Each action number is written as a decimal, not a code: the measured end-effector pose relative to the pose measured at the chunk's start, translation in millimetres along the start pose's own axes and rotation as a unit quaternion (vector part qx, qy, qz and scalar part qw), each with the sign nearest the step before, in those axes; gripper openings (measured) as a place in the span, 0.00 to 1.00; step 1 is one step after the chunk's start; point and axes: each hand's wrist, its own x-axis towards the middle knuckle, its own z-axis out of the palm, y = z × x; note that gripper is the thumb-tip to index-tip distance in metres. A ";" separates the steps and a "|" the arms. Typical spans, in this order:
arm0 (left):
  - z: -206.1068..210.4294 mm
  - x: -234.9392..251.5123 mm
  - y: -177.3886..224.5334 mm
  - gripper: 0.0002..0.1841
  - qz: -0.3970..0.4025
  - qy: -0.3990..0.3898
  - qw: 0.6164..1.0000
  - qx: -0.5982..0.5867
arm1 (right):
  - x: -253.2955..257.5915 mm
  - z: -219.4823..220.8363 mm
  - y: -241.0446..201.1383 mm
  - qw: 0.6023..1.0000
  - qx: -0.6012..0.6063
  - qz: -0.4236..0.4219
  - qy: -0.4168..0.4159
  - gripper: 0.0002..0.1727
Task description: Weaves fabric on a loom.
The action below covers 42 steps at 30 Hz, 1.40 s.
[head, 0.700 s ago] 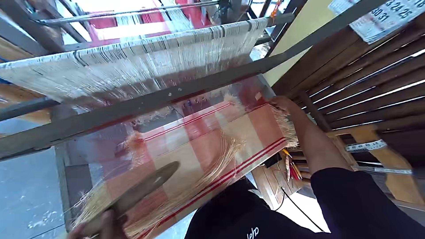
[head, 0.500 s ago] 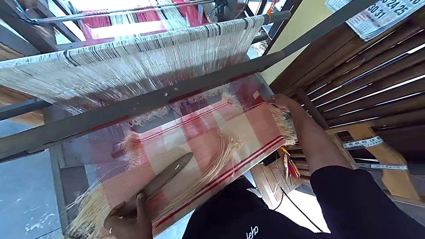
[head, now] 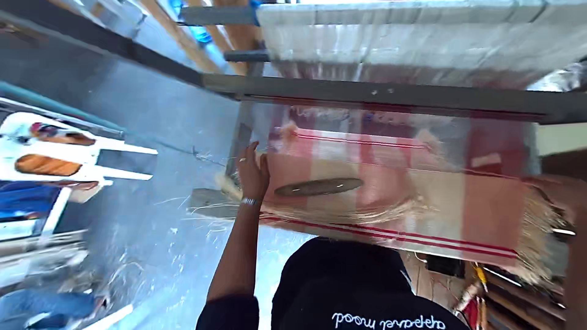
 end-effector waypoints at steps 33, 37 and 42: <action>8.0 -18.5 3.9 0.22 0.039 0.060 0.997 0.041 | -19.2 -76.2 -96.1 0.963 -0.223 -0.019 0.153 0.17; 37.8 -69.8 59.6 0.28 0.126 -0.033 0.991 -0.008 | -46.0 -18.7 -244.5 0.919 -0.092 -0.336 0.187 0.25; 96.7 -127.2 64.1 0.32 0.126 0.032 0.990 0.056 | -2.3 131.6 -290.1 0.884 -0.129 -0.393 0.219 0.38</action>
